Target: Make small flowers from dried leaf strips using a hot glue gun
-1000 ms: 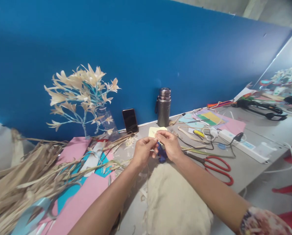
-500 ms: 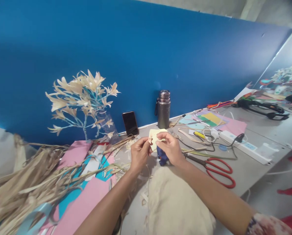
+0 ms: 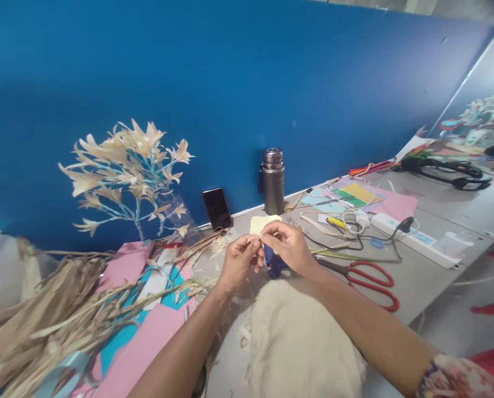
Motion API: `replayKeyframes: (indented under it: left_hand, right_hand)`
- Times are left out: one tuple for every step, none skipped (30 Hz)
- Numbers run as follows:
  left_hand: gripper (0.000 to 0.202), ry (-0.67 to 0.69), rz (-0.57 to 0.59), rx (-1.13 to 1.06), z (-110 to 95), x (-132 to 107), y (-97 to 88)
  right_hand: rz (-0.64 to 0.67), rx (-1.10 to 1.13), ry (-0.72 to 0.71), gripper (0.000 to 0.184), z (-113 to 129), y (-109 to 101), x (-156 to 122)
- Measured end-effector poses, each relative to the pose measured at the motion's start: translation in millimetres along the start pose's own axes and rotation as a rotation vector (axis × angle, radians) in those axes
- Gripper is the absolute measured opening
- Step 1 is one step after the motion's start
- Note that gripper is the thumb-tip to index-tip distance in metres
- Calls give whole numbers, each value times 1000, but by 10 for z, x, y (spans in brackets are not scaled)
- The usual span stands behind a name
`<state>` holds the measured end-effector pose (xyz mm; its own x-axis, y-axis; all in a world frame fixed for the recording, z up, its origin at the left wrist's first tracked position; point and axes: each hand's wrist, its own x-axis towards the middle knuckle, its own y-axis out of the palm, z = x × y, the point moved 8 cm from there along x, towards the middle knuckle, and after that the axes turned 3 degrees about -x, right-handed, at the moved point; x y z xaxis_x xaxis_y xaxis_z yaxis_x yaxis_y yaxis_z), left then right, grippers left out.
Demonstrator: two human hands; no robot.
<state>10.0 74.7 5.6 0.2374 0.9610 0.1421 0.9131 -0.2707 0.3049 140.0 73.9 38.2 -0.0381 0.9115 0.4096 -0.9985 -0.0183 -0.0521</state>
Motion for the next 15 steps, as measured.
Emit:
replayKeyframes:
  left_hand:
    - [33,7,-15,28,-7,-4,-10]
    - [33,18,-32,64,-17,-8,-21]
    - [32,32,-48,108,-30,-13,-31]
    - [32,49,-60,155,-46,-19,-37]
    - [31,67,-63,204,-63,-25,-35]
    - [32,85,-64,250,-78,-32,-30]
    - [32,102,-64,295,-90,-39,-24]
    - [32,113,-64,337,-97,-46,-18]
    - [32,122,-68,377,-99,-52,-14]
    - [31,129,-75,414,-98,-58,-15]
    - [31,136,-88,447,-97,-63,-19]
    - [30,144,-106,472,-97,-69,-29]
    - [28,153,-125,487,-97,-73,-40]
    - [27,161,-146,492,-99,-77,-54]
    - [26,169,-165,487,-102,-80,-67]
  right_hand:
    - [-6,-21,-10,14,5,-8,0]
    - [-15,-48,-23,13,15,-17,-1]
    - [-22,-81,-38,12,28,-23,-2]
    - [-30,-116,-55,11,44,-27,-5]
    - [-36,-148,-72,10,60,-29,-9]
    - [-40,-174,-87,10,73,-28,-13]
    - [-41,-195,-95,9,79,-24,-17]
    - [-40,-210,-95,10,77,-19,-20]
    - [-39,-221,-90,10,69,-15,-23]
    - [-41,-230,-84,8,62,-13,-26]
    - [-46,-239,-91,6,67,-15,-30]
    - [-56,-254,-123,4,93,-17,-36]
    - [-66,-280,-182,9,144,-16,-47]
    - [-73,-317,-265,14,213,-9,-64]
    - [-77,-362,-358,19,287,8,-90]
